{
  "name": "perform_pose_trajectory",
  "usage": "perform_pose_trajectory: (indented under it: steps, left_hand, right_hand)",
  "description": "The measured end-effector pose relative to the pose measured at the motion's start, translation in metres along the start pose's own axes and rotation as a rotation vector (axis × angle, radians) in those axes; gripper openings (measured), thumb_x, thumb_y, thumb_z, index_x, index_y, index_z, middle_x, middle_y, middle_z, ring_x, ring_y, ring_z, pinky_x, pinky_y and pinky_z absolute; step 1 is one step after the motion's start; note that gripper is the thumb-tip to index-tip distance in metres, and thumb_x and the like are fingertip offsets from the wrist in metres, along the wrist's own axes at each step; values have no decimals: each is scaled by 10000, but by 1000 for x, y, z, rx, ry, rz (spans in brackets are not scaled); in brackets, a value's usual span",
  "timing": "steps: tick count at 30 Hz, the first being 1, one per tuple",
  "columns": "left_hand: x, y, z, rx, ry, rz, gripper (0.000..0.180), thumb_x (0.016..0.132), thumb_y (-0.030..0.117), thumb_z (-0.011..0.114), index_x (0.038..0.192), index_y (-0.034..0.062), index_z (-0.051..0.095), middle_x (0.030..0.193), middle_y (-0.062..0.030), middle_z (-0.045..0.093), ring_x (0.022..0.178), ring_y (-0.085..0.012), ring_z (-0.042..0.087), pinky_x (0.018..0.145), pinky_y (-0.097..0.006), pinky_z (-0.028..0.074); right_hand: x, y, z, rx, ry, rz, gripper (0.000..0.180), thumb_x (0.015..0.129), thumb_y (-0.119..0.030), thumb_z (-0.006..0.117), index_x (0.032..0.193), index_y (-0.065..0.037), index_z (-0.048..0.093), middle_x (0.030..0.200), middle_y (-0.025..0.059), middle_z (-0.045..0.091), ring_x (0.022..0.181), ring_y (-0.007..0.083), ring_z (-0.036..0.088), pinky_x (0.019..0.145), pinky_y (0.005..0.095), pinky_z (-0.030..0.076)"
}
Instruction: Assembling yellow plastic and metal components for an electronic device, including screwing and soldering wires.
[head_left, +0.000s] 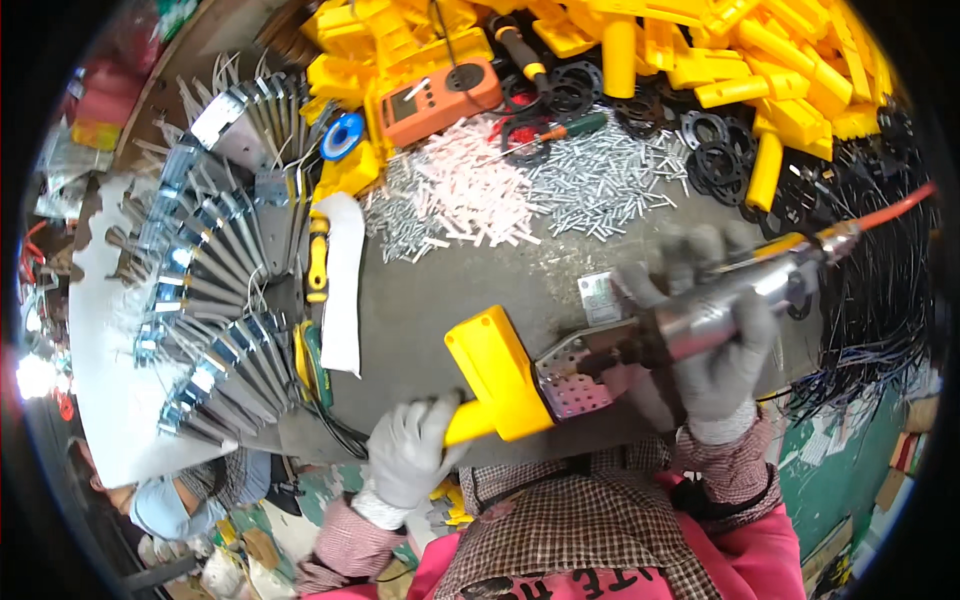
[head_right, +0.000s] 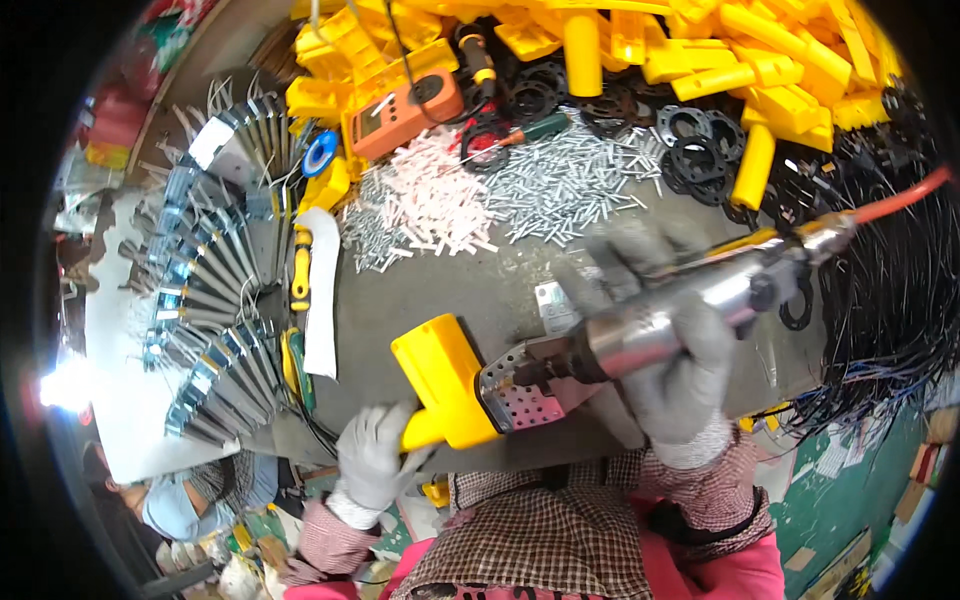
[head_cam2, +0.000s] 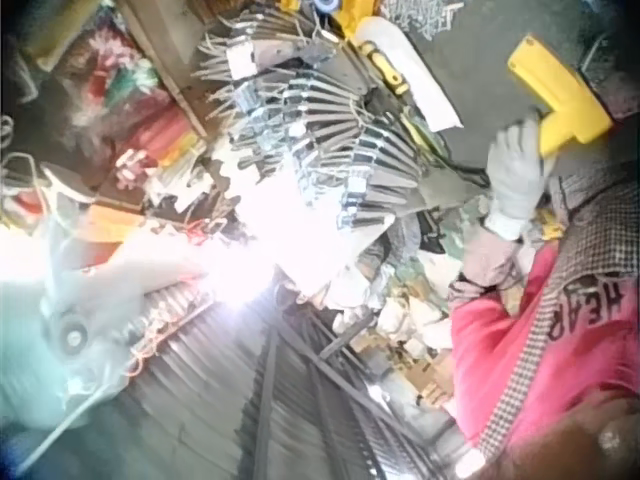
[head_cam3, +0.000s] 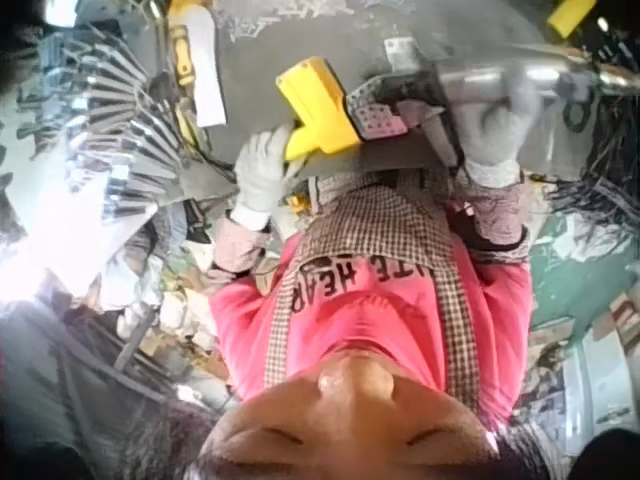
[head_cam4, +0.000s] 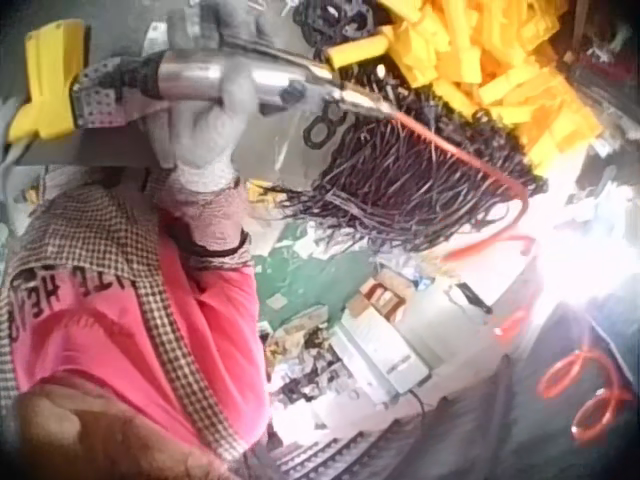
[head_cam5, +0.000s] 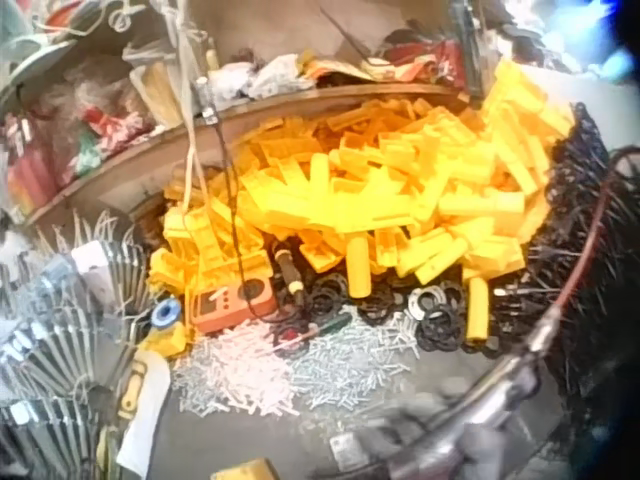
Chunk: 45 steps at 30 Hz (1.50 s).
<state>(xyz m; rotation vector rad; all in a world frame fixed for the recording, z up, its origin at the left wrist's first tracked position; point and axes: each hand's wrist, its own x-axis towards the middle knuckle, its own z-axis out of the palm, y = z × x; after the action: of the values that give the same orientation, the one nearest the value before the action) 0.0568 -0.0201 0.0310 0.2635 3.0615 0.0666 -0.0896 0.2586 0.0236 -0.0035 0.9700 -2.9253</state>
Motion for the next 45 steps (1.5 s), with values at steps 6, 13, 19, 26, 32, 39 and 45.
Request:
perform_pose_trajectory:
  steps: [6,13,19,26,32,39,45]
  left_hand:
    - [37,-42,-67,-1545,-1059,-672,454,944,477,584,1096,54,648,765,-32,670,704,-138,657,639,-284,514]
    - [38,-2,-31,-175,-232,110,544,742,326,756,1204,87,596,910,-87,659,734,-269,672,637,-366,538]
    - [39,-1,-17,-25,-157,162,610,714,387,779,1214,95,585,852,-48,598,716,-217,651,595,-351,507]
    - [37,3,-14,33,-148,158,624,720,433,759,1210,87,585,830,-37,561,714,-202,632,585,-334,496]
    - [38,4,-16,43,-167,162,631,742,482,727,1207,79,588,840,-42,561,723,-204,626,585,-333,496]
    - [38,-4,-10,71,-84,263,666,714,525,760,1168,60,612,802,-17,504,649,-150,554,526,-296,459]
    - [39,-7,-6,101,-48,337,655,704,502,777,1131,31,621,775,-18,509,634,-153,556,525,-294,448]
  right_hand:
    - [17,-36,6,426,-333,-92,360,959,-295,632,1288,-176,548,1432,43,541,1423,290,401,1144,753,112]
    - [-2,11,-23,291,119,148,305,955,-243,634,1246,-157,609,1400,61,561,1394,358,417,1097,803,183]
    - [-3,10,-25,254,146,213,350,946,-249,646,1266,-155,542,1340,92,526,1363,341,424,1094,752,283]
    - [-6,9,-25,200,170,201,333,942,-253,654,1244,-151,558,1289,91,548,1345,354,438,1092,735,301]
    - [-9,5,-23,242,127,225,300,956,-244,631,1242,-168,581,1347,77,573,1382,330,422,1101,780,205]
    - [-12,10,-15,267,189,231,320,951,-262,639,1247,-168,562,1318,91,569,1360,325,436,1116,737,256]
    - [-10,16,-21,279,105,242,205,958,-243,643,1142,-155,627,1316,68,612,1375,319,437,1156,696,221]
